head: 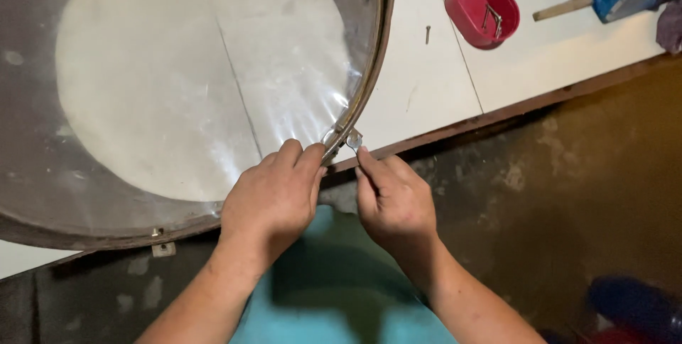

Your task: Tightening the tension rods on a drum head using a small wrench

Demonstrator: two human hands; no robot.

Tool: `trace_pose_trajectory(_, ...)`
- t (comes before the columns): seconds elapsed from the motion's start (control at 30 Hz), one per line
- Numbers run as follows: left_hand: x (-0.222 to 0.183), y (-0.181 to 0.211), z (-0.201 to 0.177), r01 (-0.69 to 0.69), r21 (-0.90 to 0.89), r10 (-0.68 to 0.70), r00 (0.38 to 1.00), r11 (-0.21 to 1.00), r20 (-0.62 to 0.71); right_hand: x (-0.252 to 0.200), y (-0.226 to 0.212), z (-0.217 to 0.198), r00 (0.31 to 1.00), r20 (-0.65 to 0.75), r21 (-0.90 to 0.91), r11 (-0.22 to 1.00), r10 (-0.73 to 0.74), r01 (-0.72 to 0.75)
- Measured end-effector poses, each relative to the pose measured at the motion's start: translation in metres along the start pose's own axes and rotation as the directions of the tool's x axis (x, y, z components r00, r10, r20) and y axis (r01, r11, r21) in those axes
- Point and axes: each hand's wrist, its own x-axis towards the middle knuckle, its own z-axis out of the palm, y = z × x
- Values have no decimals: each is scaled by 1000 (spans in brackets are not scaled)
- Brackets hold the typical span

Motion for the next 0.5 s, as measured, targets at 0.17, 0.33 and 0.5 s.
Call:
trace_pose_trajectory(0.17, 0, -3, 6, -26, 11, 26, 998, 1000, -60, 6, 3, 2, 989, -4, -35, 988, -148, 148)
trace_pose_trajectory(0.33, 3, -8, 16, -45, 32, 49, 989, 998, -139, 25, 86, -6, 909, 256, -95, 928, -328, 361)
trace_pose_trajectory(0.5, -2, 0, 11, -10, 45, 16, 991, 999, -131, 99, 120, -5, 711, 261, 129, 754, -652, 644)
